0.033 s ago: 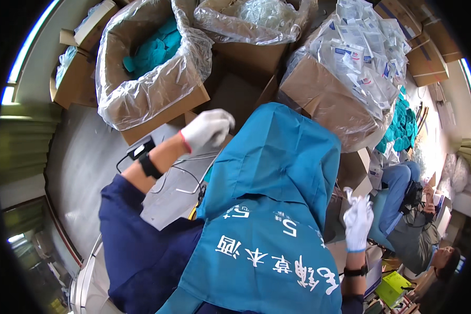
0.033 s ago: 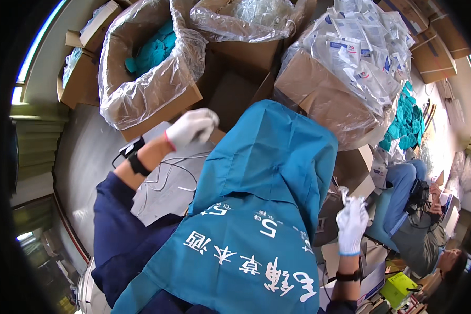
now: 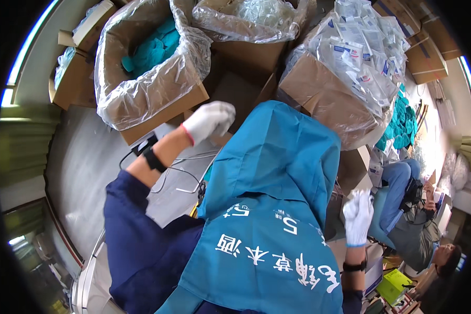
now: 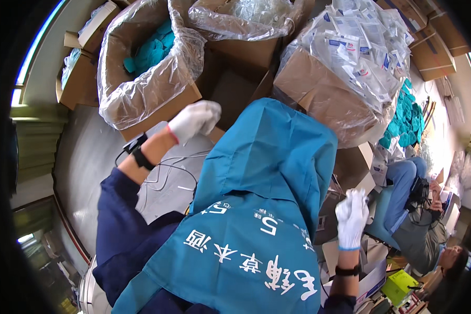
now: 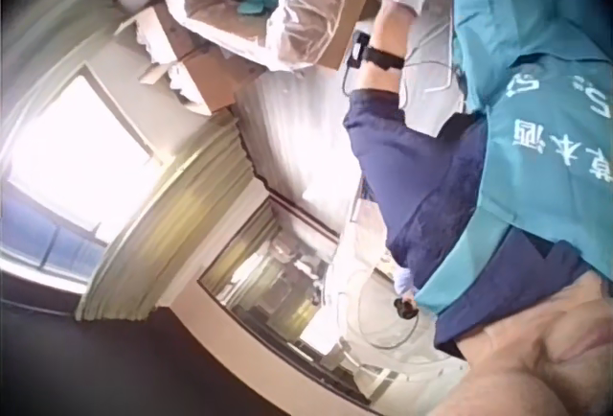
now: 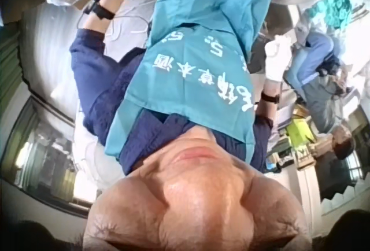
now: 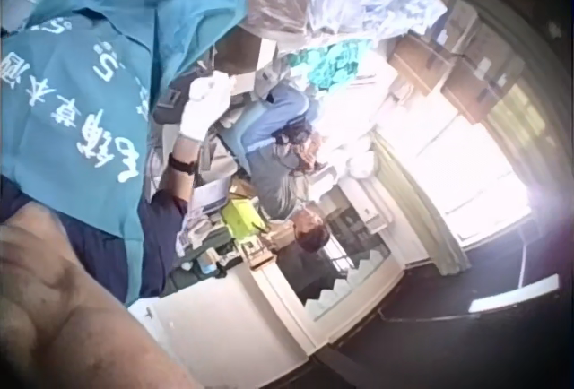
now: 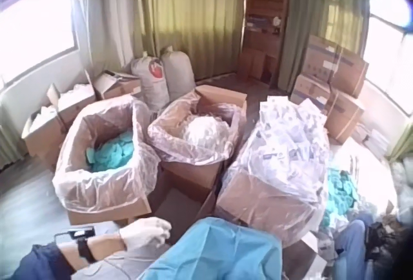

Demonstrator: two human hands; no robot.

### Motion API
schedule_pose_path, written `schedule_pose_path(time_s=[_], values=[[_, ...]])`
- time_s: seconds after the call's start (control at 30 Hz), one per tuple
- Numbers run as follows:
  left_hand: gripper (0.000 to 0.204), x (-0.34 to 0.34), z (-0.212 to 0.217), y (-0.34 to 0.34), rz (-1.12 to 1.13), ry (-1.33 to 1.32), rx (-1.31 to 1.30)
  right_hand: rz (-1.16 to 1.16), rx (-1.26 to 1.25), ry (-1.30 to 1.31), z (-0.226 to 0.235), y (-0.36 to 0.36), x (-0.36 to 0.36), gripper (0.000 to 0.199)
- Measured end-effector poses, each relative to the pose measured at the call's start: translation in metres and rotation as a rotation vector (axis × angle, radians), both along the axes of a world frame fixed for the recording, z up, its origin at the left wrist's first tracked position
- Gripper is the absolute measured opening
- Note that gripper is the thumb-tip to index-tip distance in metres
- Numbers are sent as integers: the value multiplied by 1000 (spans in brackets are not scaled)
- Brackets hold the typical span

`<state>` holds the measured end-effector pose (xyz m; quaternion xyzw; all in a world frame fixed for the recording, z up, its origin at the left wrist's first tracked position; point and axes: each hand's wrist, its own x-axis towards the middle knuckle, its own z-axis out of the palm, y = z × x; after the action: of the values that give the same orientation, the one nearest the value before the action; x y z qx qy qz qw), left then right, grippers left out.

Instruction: The person unpacks teal surgical masks from a cardboard box and places them into a large teal tote bag. They repeatedly open the box, remove a mask, and transfer it to the bag, continuing this process throughout the clip.

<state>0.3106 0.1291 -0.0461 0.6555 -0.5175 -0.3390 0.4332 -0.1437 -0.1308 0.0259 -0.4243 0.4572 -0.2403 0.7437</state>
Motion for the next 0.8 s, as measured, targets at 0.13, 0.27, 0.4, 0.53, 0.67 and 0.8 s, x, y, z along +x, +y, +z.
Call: schedule_pose_path(time_s=[0.13, 0.27, 0.4, 0.53, 0.67, 0.8], values=[[81, 8, -35, -49, 673, -33, 350, -169, 465, -454, -23, 6, 65, 30], [71, -83, -7, -95, 130, 394, 44, 25, 888, -845, -9, 27, 111, 30], [88, -173, 5, -119, -268, 845, -31, 45, 887, -760, -18, 38, 121, 31], [74, -186, 7, -119, -526, 637, 139, 165, 840, -771, -33, 38, 104, 31], [30, -189, 2, -119, -571, 370, 397, 172, 827, -828, -33, 30, 92, 32], [24, -196, 3, -112, -208, 599, 92, -63, 754, -976, -58, 20, 88, 32]])
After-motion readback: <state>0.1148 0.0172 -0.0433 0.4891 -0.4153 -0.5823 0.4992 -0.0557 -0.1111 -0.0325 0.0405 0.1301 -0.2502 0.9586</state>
